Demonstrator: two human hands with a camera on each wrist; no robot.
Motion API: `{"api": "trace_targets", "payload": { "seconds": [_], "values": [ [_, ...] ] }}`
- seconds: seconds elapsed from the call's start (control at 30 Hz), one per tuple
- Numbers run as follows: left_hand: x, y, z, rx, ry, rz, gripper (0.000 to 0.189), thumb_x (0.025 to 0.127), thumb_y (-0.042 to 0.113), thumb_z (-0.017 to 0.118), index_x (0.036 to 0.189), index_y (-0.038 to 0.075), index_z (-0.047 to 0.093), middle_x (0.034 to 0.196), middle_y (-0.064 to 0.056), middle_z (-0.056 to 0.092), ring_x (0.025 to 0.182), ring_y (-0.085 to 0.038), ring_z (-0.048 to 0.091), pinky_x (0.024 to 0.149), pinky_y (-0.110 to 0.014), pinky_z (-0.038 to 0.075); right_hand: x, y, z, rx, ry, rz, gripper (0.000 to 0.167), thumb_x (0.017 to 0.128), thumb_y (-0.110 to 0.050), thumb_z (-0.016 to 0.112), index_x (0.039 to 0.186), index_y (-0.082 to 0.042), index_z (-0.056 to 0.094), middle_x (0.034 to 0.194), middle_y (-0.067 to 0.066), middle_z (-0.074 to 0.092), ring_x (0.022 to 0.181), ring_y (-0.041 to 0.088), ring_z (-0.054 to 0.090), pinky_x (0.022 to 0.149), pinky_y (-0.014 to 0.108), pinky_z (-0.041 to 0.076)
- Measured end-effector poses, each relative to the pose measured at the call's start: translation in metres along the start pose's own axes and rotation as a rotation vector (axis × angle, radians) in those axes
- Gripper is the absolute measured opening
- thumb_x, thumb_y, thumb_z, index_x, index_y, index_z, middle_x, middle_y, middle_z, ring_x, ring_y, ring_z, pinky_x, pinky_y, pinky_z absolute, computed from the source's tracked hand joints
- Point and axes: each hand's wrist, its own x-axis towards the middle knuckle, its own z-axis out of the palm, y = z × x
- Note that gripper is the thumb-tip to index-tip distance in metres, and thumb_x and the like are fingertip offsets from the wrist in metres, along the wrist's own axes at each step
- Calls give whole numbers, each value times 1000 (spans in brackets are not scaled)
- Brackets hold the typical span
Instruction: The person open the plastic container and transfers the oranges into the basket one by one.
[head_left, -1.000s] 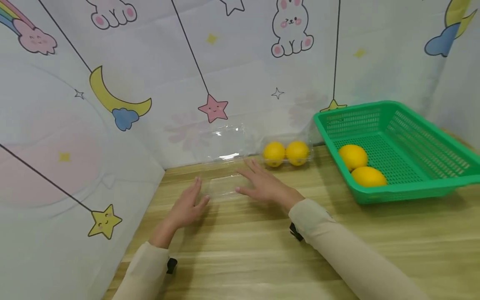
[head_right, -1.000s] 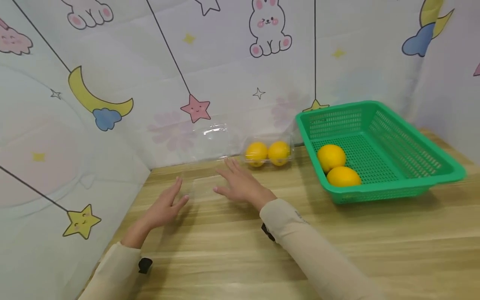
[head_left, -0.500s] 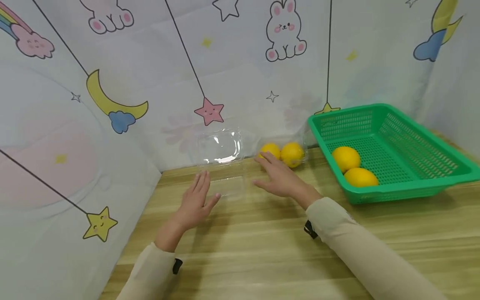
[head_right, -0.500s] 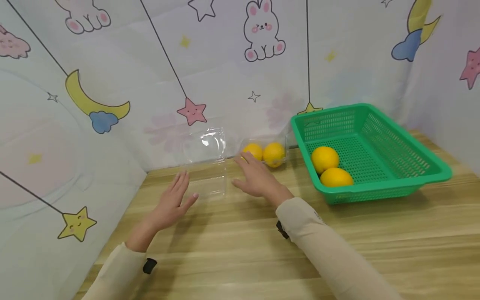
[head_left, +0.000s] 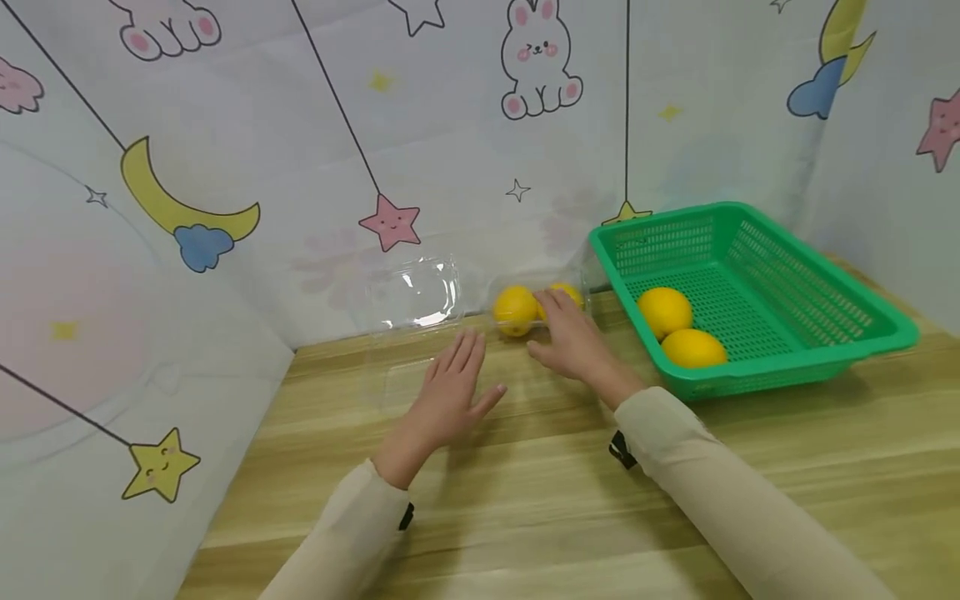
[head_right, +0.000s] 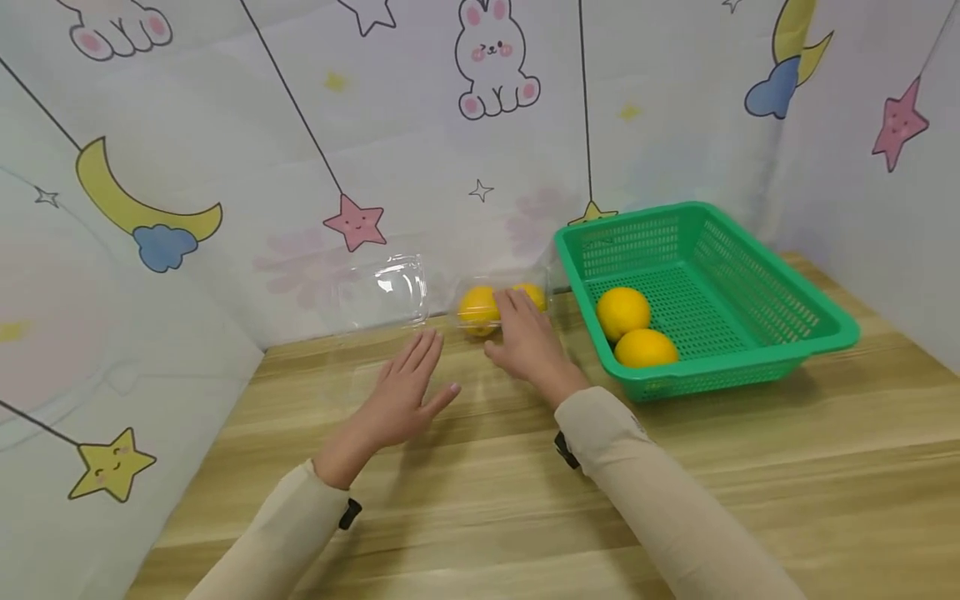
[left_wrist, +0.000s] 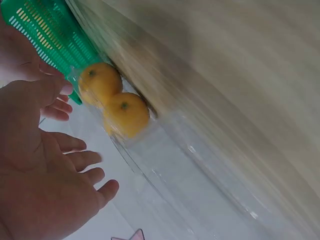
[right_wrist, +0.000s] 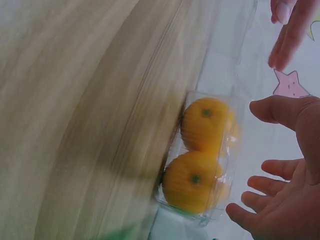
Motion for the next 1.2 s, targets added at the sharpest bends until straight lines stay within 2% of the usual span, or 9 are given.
{"api": "trace_targets", "payload": {
  "seconds": [0.13,0.3,0.4,0.6,0.8,1.0,1.2],
  "values": [
    [16,8,1,13,10,-14,82,109,40,58,166,-5,20,174,-26,17,163,-42,10,128,-65,16,6,2,2,-22,4,28,81,99,-22,73,165,0,29,173,23,23,162,40,18,128,63,20],
    [37,15,8,46,-5,-53,89,107,43,62,168,-3,17,176,-24,10,164,-39,8,130,-60,14,16,9,7,-127,13,77,84,99,-22,73,166,-1,28,176,21,16,164,41,9,129,63,11],
    [48,23,12,73,-24,-78,91,106,45,63,168,-2,16,177,-22,8,165,-36,6,131,-57,14,20,15,8,-180,8,100,86,98,-22,73,167,-2,25,177,20,13,164,41,7,130,62,11],
    [61,38,14,107,-53,-102,94,105,47,64,169,1,13,177,-20,5,165,-35,4,132,-53,15,20,21,10,-191,-35,119,86,101,-23,69,169,-3,20,178,18,10,164,42,5,130,62,10],
    [68,41,13,119,-34,-105,95,104,48,65,169,1,13,178,-19,6,165,-35,6,132,-51,15,20,20,10,-249,-45,103,80,101,-23,70,166,-2,28,176,18,20,163,43,9,130,61,14],
    [66,40,11,84,-20,-101,99,103,48,67,169,-1,12,177,-21,4,165,-36,5,132,-51,14,10,15,7,-294,-57,74,77,100,-22,71,163,2,34,173,22,26,161,46,15,127,64,22],
    [61,40,11,88,5,-60,101,100,45,73,166,-6,17,175,-26,11,164,-39,9,132,-51,16,-10,9,5,-347,-6,-14,65,94,-19,78,146,6,49,156,24,46,152,51,32,118,67,38]
  ]
}}
